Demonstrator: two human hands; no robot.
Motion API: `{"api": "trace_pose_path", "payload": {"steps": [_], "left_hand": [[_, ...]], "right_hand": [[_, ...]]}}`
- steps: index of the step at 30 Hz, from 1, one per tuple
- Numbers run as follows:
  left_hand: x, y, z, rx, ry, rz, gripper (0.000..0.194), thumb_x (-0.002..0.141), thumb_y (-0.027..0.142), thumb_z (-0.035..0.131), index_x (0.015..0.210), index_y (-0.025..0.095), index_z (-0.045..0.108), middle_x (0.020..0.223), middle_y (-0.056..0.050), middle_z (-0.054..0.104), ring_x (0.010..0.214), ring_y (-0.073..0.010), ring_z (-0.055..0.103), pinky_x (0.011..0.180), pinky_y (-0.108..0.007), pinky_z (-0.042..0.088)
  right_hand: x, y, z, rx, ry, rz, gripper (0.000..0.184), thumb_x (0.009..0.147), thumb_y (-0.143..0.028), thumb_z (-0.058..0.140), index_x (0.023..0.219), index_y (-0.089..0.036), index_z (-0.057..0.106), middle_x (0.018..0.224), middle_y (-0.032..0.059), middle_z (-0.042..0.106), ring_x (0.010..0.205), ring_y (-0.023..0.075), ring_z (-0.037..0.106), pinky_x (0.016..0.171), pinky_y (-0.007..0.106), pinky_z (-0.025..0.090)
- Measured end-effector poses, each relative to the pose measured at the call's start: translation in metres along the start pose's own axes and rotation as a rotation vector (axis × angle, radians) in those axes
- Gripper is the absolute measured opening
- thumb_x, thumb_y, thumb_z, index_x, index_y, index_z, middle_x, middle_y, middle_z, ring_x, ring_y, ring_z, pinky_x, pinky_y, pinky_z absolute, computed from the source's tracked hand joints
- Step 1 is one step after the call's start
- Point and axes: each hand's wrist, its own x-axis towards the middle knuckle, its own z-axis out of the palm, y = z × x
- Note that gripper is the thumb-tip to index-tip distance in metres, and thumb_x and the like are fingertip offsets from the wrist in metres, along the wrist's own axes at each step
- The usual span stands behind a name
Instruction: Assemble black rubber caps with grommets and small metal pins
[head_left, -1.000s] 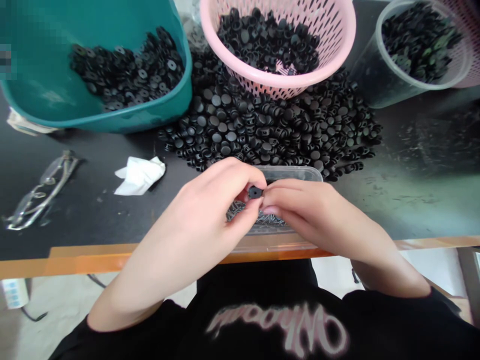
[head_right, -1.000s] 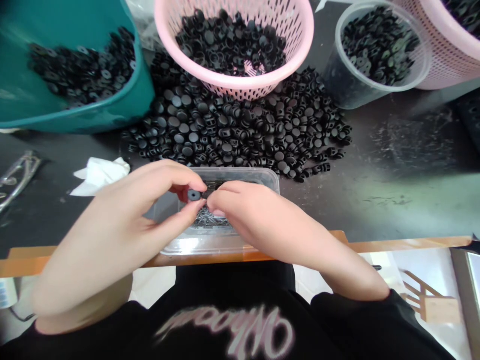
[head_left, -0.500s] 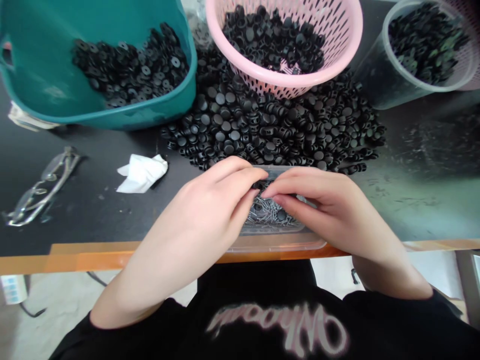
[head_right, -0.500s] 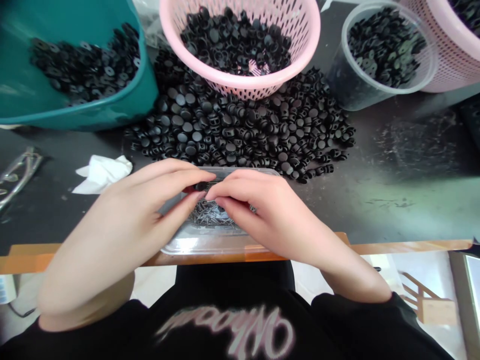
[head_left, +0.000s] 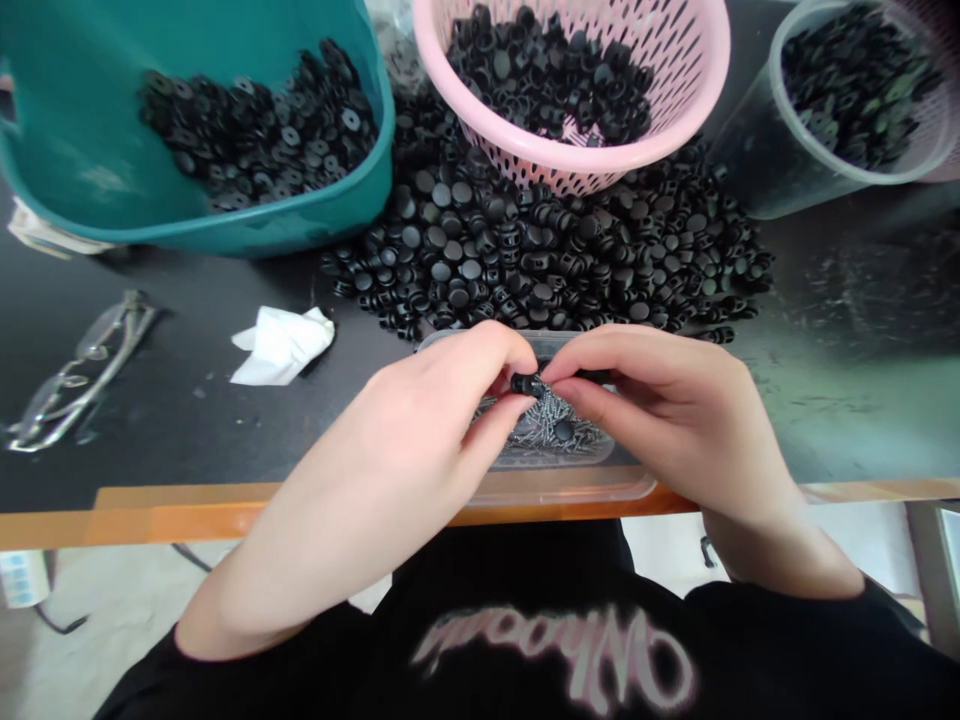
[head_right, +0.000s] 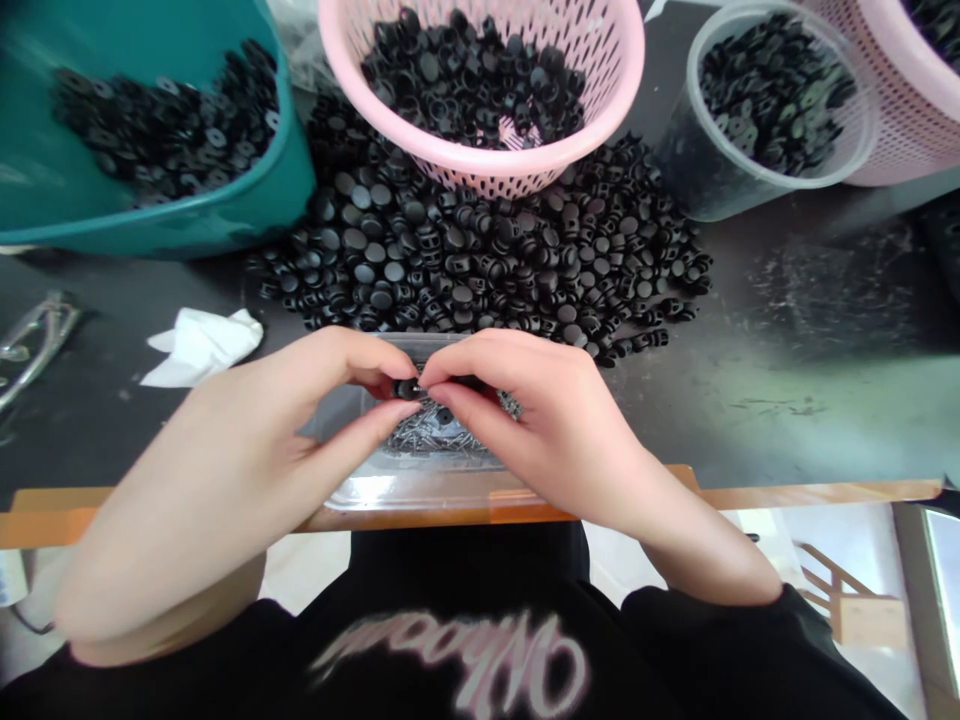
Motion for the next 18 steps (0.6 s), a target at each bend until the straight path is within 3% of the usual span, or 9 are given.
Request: {"api": "trace_pose_path", "payload": {"steps": [13,18], "left_hand": [[0.0018,-0.0001,0.0025,0.008,-0.001,0.033,0.008,0.098,0.019,0.061,0.103,0.025,0.060,0.095,0.003,0.070,0.078,-0.0143,0.066,0.072,-0.027,0.052],[0.0019,-0.0010,0.0064,0.021,0.010,0.079,0.007,0.098,0.019,0.062,0.102,0.024,0.058,0.099,0.002,0.072,0.081,-0.0154,0.068,0.070,-0.028,0.052]], "right_hand": [[-0.0004,-0.0011,0.0012,-0.042,0.004,0.006,0.010,0.097,-0.013,0.067,0.095,-0.021,0.073,0.092,-0.0015,0.076,0.078,0.0117,0.068,0.073,0.023,0.056],[-0.0013,0.0010,0.0021,-0.025,0.042,0.029,0.008,0.094,-0.014,0.069,0.094,-0.021,0.067,0.086,-0.0026,0.072,0.066,0.0100,0.062,0.062,0.022,0.054]]}}
